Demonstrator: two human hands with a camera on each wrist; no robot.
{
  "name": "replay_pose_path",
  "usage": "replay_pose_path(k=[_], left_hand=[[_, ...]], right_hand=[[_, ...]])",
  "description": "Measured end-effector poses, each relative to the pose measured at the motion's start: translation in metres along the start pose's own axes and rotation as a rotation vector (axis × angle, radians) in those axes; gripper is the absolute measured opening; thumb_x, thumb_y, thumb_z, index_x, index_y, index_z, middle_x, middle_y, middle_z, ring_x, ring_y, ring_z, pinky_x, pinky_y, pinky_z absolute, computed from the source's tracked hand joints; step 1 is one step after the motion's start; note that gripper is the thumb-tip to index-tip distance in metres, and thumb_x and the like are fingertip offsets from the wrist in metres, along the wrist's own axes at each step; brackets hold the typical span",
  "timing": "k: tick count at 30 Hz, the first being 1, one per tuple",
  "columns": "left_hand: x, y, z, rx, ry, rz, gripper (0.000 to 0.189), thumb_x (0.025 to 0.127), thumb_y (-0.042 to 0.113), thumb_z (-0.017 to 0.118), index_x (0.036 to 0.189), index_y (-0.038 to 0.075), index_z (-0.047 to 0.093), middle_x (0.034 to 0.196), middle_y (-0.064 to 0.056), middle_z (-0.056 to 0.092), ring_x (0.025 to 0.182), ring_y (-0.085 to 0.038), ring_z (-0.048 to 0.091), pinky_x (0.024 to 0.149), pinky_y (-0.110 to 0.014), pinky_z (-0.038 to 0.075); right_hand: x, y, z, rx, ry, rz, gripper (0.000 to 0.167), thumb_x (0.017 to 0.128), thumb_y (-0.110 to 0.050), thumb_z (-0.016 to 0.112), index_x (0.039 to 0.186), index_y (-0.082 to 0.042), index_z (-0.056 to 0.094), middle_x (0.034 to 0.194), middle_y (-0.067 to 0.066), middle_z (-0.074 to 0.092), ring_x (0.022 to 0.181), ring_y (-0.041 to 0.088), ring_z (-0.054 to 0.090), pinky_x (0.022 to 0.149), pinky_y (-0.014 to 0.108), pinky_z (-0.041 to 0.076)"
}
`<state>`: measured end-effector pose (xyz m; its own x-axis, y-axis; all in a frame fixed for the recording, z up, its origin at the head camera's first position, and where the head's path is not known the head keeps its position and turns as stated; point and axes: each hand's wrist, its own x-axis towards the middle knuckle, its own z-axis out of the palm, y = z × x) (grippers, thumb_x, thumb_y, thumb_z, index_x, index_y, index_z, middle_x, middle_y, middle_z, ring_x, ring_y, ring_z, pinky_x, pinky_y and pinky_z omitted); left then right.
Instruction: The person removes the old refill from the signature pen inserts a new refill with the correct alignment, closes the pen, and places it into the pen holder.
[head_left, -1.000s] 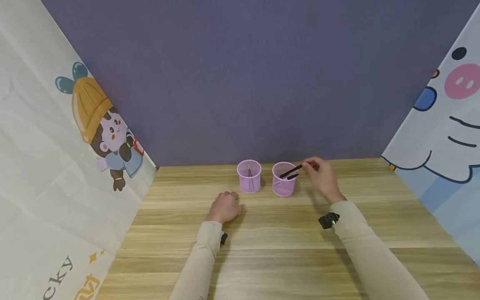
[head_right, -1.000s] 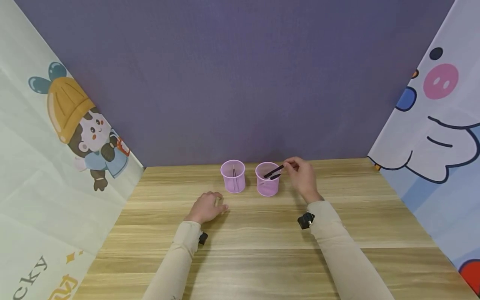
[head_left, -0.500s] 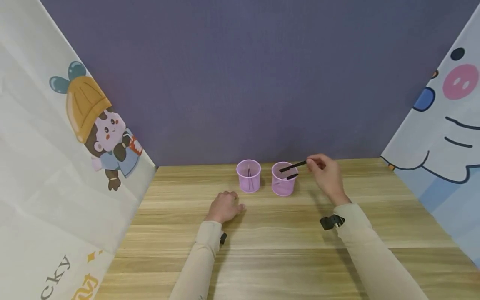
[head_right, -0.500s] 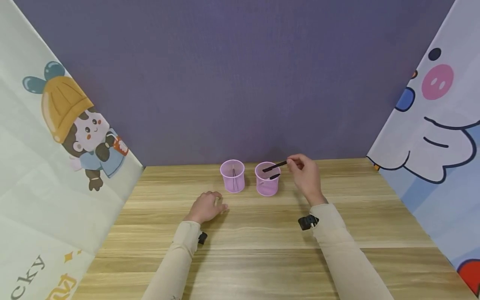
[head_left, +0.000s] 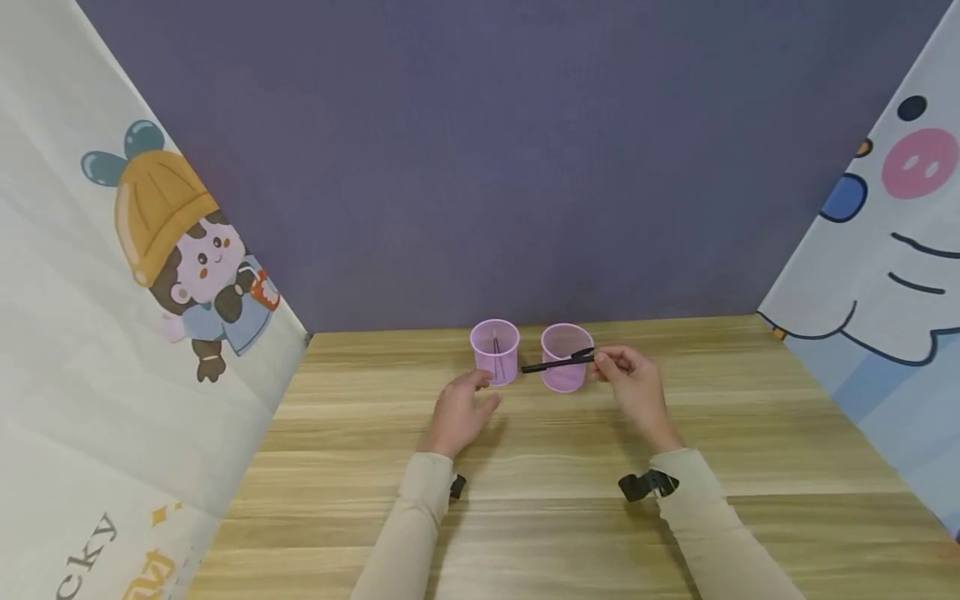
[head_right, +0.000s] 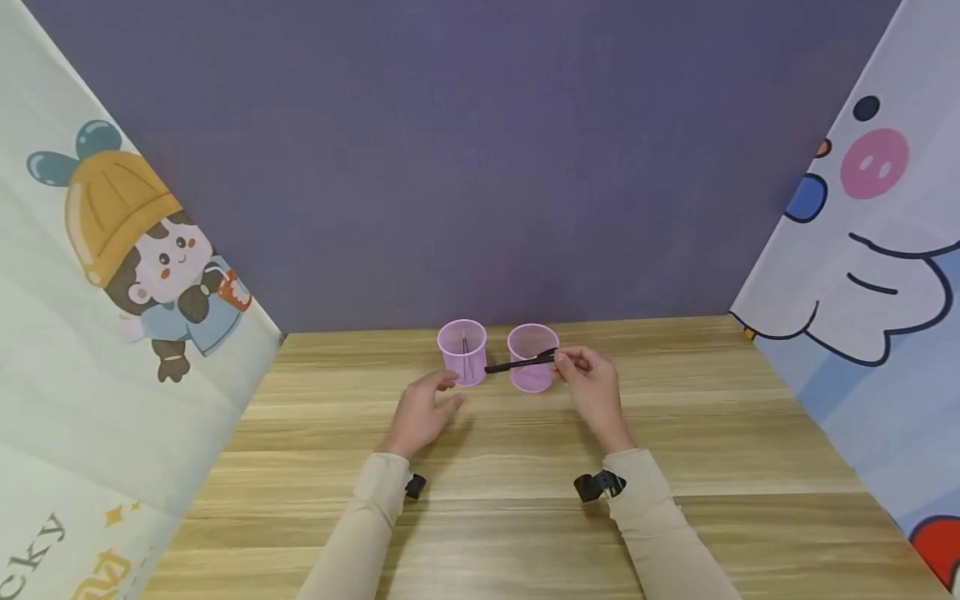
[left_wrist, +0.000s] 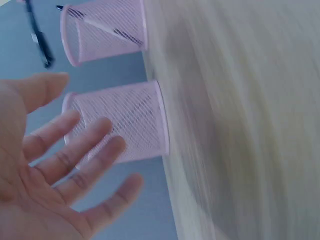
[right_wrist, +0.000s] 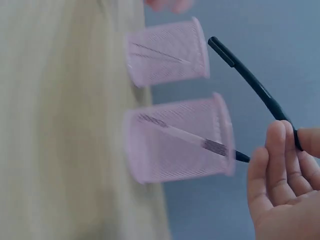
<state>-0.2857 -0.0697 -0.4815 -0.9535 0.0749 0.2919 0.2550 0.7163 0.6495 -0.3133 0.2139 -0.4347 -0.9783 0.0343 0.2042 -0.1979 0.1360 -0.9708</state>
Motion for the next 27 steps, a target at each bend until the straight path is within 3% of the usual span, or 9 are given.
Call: replay_pose_path(k=[3, 7, 12, 21, 27], left_hand=[[0.009, 0.005, 0.007, -0.037, 0.007, 0.048, 0.041, 0.095, 0.026, 0.073, 0.131, 0.008, 0.065, 0.125, -0.01, 0.071, 0.114, -0.026, 0.068, 0.102, -0.046, 0.055], [0.02, 0.01, 0.015, -0.014, 0.004, 0.08, 0.039, 0.096, 0.028, 0.072, 0.131, 0.011, 0.066, 0.124, -0.007, 0.072, 0.112, -0.023, 0.068, 0.1, -0.043, 0.056], [0.034, 0.015, 0.023, 0.032, 0.016, 0.104, 0.03, 0.095, 0.026, 0.072, 0.122, 0.013, 0.072, 0.12, -0.004, 0.074, 0.108, -0.02, 0.069, 0.1, -0.042, 0.056], [0.062, 0.018, 0.034, 0.061, 0.06, 0.087, 0.016, 0.096, 0.022, 0.071, 0.109, 0.014, 0.077, 0.111, -0.002, 0.077, 0.102, -0.018, 0.071, 0.093, -0.039, 0.058], [0.078, 0.019, 0.039, 0.106, 0.096, 0.062, 0.014, 0.095, 0.021, 0.071, 0.106, 0.014, 0.077, 0.109, -0.002, 0.077, 0.101, -0.019, 0.072, 0.093, -0.039, 0.058]], right_hand=[[0.006, 0.017, 0.006, 0.054, -0.07, 0.035, 0.024, 0.102, -0.008, 0.062, 0.111, 0.014, 0.064, 0.08, -0.006, 0.075, 0.07, 0.002, 0.071, 0.072, 0.02, 0.061], [0.016, 0.035, 0.012, 0.104, -0.141, 0.076, 0.018, 0.1, -0.002, 0.061, 0.108, 0.015, 0.063, 0.079, -0.004, 0.075, 0.069, 0.005, 0.072, 0.07, 0.021, 0.062], [0.034, 0.047, 0.014, 0.142, -0.192, 0.128, 0.026, 0.1, 0.0, 0.06, 0.115, 0.021, 0.058, 0.08, -0.003, 0.076, 0.07, 0.005, 0.071, 0.073, 0.025, 0.063], [0.074, 0.056, 0.012, 0.201, -0.295, 0.188, 0.029, 0.1, 0.0, 0.06, 0.118, 0.021, 0.057, 0.08, -0.004, 0.076, 0.074, 0.008, 0.074, 0.077, 0.027, 0.064], [0.103, 0.062, 0.006, 0.1, -0.398, 0.193, 0.029, 0.101, -0.003, 0.06, 0.117, 0.021, 0.059, 0.081, 0.0, 0.076, 0.073, 0.008, 0.073, 0.075, 0.029, 0.064]])
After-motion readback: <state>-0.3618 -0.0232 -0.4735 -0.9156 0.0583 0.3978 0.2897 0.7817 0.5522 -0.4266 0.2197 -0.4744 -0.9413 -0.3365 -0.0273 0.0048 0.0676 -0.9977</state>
